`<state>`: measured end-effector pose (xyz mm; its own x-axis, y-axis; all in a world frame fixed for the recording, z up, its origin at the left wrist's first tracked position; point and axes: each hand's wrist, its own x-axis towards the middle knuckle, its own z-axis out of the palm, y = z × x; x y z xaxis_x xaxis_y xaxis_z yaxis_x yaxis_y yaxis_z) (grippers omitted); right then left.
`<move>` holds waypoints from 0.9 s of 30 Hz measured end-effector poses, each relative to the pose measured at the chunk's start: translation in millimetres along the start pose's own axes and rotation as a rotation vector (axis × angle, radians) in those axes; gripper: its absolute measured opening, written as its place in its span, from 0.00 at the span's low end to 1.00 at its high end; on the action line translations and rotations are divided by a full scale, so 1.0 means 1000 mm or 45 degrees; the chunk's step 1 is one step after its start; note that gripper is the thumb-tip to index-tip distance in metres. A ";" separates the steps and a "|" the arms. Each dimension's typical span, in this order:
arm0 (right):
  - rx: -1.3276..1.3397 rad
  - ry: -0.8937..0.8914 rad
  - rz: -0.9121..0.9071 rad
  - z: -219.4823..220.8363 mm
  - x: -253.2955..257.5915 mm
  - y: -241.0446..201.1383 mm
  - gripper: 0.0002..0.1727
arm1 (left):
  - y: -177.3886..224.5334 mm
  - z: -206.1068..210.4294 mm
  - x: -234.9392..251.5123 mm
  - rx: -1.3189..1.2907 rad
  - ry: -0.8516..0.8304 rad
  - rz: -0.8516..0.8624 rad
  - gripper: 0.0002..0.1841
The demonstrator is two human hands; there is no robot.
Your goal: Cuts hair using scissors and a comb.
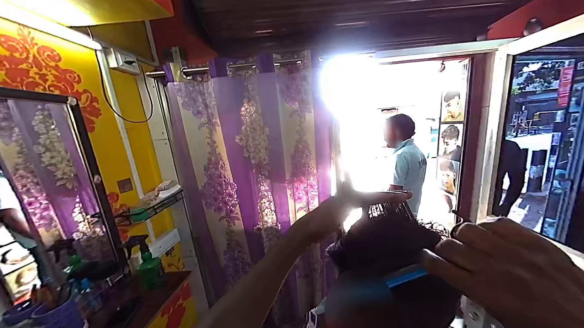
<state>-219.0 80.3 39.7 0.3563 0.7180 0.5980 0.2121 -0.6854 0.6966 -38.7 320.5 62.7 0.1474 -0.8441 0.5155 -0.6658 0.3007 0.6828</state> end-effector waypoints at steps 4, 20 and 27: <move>-0.072 0.010 0.035 0.000 0.036 0.003 0.11 | -0.020 -0.019 -0.013 0.086 0.211 0.133 0.54; 0.002 -0.038 0.442 0.065 -0.002 0.046 0.05 | -0.121 -0.019 -0.114 -0.689 0.181 0.108 0.49; -0.030 0.147 0.334 0.067 0.007 0.046 0.11 | -0.104 -0.005 -0.096 -0.435 0.023 0.153 0.51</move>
<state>-146.5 45.7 49.1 0.2901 0.5265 0.7991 0.1047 -0.8475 0.5204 20.3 372.7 -55.1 0.0982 -0.7867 0.6095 -0.3969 0.5307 0.7489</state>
